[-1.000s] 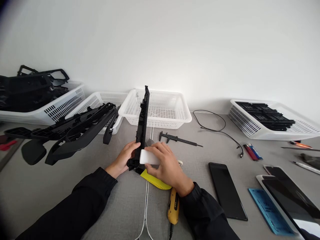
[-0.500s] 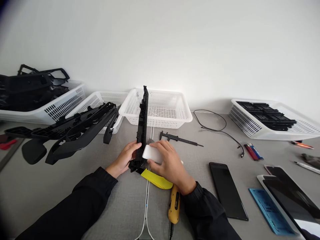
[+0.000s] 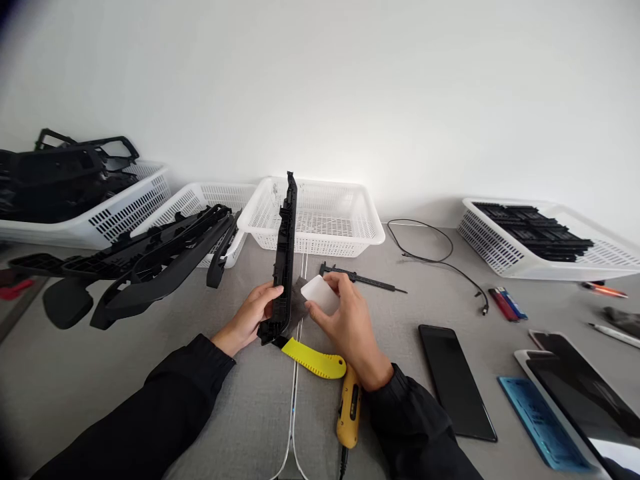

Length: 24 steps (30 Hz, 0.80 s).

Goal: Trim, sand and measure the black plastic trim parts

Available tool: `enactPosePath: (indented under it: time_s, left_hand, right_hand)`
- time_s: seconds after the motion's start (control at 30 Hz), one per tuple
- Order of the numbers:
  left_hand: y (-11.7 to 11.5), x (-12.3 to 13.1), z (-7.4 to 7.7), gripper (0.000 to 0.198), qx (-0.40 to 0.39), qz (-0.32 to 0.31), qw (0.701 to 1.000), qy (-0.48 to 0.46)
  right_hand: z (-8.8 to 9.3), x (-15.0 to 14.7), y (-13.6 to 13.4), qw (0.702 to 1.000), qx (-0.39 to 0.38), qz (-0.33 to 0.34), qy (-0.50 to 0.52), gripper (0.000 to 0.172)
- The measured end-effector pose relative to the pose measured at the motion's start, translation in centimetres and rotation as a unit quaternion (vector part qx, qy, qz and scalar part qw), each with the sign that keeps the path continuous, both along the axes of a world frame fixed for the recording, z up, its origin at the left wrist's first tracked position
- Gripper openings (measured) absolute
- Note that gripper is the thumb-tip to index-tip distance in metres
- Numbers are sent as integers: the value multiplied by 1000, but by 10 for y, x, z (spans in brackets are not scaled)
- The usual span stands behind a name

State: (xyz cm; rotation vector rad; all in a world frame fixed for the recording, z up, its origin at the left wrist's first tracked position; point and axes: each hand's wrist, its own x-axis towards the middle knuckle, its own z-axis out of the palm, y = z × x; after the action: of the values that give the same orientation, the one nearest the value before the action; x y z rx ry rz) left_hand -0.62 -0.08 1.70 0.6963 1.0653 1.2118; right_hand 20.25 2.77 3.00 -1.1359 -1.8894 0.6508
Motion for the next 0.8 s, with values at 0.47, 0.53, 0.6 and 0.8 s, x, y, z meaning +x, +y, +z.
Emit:
enactPosePath:
  time_s: [0.47,0.53,0.6,0.8]
  left_hand:
    - [1,0,-3,40,-4,-2,1000,-6]
    - [1,0,-3,39,-4,-1,1000,-4]
    - [1,0,-3,39,-5,2,1000,0]
    - [2,0,-5,40,-7,3,1000,-5]
  right_hand:
    - [10,4,2,919,-301,49,249,55]
    - [9,5,3,918,-305,53,250,53]
    - [8,6,3,918,-296,62,256,45]
    - [10,7,1,915,-241,80,312,44]
